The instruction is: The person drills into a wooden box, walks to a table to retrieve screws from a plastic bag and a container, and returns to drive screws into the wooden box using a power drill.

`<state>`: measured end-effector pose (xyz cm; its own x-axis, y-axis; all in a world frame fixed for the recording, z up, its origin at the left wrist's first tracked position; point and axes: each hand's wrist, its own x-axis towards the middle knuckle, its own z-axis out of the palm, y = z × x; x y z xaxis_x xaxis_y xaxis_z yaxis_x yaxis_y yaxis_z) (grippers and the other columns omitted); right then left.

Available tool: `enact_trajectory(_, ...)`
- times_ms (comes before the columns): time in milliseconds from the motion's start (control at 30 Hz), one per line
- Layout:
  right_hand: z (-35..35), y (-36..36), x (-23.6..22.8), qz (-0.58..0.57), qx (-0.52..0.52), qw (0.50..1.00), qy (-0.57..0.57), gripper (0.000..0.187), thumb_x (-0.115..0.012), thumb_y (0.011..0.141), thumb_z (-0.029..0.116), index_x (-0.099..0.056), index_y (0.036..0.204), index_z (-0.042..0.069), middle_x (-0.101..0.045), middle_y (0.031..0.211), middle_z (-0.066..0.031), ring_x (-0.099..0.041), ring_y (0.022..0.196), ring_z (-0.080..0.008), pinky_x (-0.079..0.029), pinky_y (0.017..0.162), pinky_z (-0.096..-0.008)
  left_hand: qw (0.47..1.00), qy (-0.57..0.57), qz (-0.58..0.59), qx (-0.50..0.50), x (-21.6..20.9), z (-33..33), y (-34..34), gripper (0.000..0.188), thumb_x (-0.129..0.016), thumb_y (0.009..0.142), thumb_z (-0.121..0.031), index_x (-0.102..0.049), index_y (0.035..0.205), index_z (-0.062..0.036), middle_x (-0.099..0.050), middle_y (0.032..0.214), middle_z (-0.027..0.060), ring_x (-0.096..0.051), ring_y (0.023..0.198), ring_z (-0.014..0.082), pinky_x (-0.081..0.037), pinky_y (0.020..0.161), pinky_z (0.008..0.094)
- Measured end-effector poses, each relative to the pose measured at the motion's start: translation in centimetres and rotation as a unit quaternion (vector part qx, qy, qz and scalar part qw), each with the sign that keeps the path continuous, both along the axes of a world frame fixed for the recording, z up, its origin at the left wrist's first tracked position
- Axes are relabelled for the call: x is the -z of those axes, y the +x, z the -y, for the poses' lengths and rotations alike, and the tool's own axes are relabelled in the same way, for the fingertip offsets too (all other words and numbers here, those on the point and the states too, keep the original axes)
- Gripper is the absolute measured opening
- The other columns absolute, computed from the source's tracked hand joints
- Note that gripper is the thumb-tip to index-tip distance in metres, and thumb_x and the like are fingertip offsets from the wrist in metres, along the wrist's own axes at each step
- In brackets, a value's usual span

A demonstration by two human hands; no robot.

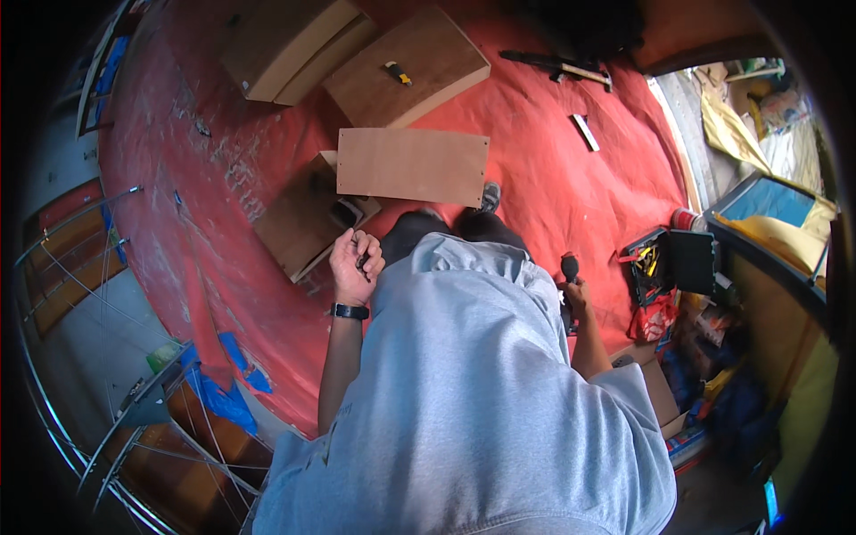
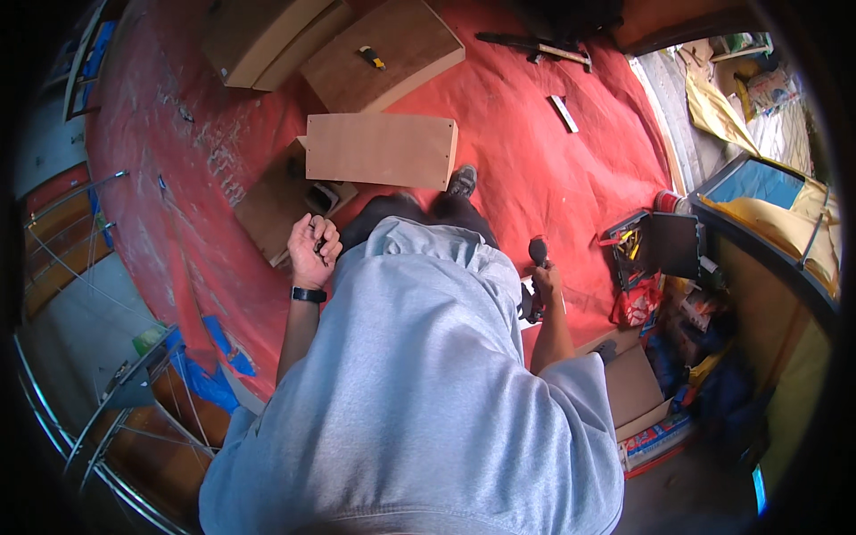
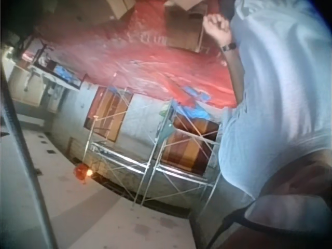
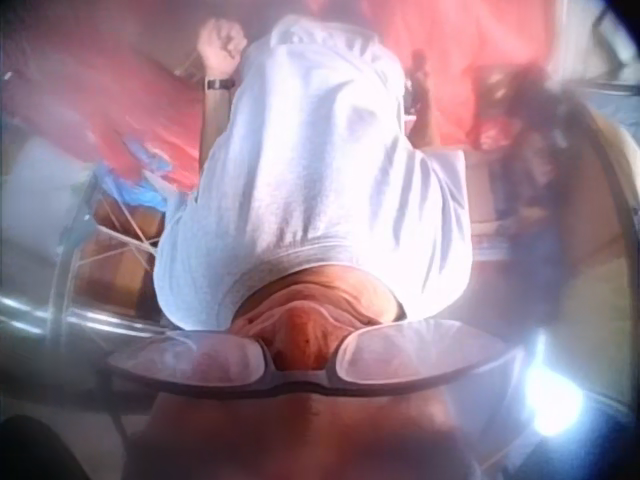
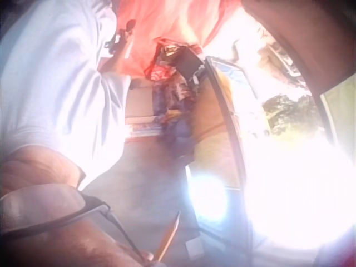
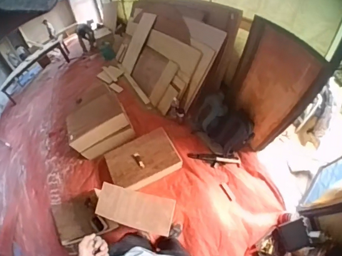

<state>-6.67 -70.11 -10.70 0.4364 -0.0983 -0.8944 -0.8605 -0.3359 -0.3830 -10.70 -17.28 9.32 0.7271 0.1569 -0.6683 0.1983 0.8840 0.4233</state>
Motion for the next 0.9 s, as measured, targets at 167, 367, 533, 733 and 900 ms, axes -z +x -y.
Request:
enact_trajectory(167, 0.0, 0.7, -1.8, 0.026, -0.035, 0.998, -0.044, 0.019, -0.075, 0.073, 0.011, -0.062, 0.085, 0.006, -0.056, 0.065, -0.0019, -0.052, 0.055, -0.0129, -0.041, 0.049, -0.0324, 1.000, 0.001, -0.007, -0.016, 0.5, -0.2, -0.1, 0.037, -0.047, 0.103, -0.035, -0.043, 0.075, -0.0116, -0.047, 0.072, 0.0029, -0.037, 0.047, 0.0098, -0.028, 0.040, 0.0249)
enact_trajectory(367, -2.2, -0.7, -6.2, -0.018, 0.004, 0.999, -0.038, 0.023, -0.078, 0.072, 0.013, -0.064, 0.088, 0.003, -0.060, 0.072, -0.0016, -0.056, 0.061, -0.0128, -0.045, 0.055, -0.0323, 0.999, -0.037, 0.009, -0.004, 3.3, -2.1, -2.6, 0.036, -0.047, 0.105, -0.033, -0.042, 0.075, -0.0137, -0.040, 0.067, -0.0021, -0.034, 0.046, 0.0087, -0.026, 0.040, 0.0236)
enact_trajectory(533, -0.6, 0.2, -7.6, -0.025, 0.008, 1.000, -0.011, 0.020, -0.074, 0.078, 0.013, -0.054, 0.076, 0.012, -0.047, 0.055, 0.0030, -0.042, 0.041, -0.0084, -0.032, 0.037, -0.0273, 0.998, -0.002, -0.053, -0.025, 5.1, -2.1, -4.9, 0.041, -0.050, 0.105, -0.041, -0.040, 0.074, -0.0161, -0.039, 0.065, -0.0046, -0.031, 0.044, 0.0054, -0.025, 0.040, 0.0223)
enact_trajectory(733, 0.6, 6.8, -7.4, 0.000, -0.111, 0.992, -0.063, 0.016, -0.069, 0.078, 0.014, -0.060, 0.089, 0.007, -0.056, 0.069, 0.0012, -0.053, 0.059, -0.0101, -0.043, 0.053, -0.0301, 0.990, 0.036, -0.119, -0.067, 5.2, -1.6, -5.2, 0.045, -0.049, 0.105, -0.047, -0.040, 0.074, -0.0166, -0.035, 0.062, -0.0055, -0.028, 0.042, 0.0044, -0.021, 0.036, 0.0208)
enact_trajectory(900, -1.4, 16.2, -2.0, 0.025, -0.243, 0.967, -0.077, 0.026, -0.073, 0.077, 0.010, -0.054, 0.094, 0.007, -0.056, 0.078, -0.0039, -0.054, 0.068, -0.0148, -0.043, 0.058, -0.0334, 0.968, 0.119, -0.196, -0.099, 4.3, 0.8, -4.5, 0.045, -0.047, 0.104, -0.052, -0.045, 0.079, -0.0151, -0.034, 0.062, -0.0066, -0.027, 0.043, 0.0031, -0.019, 0.037, 0.0212)
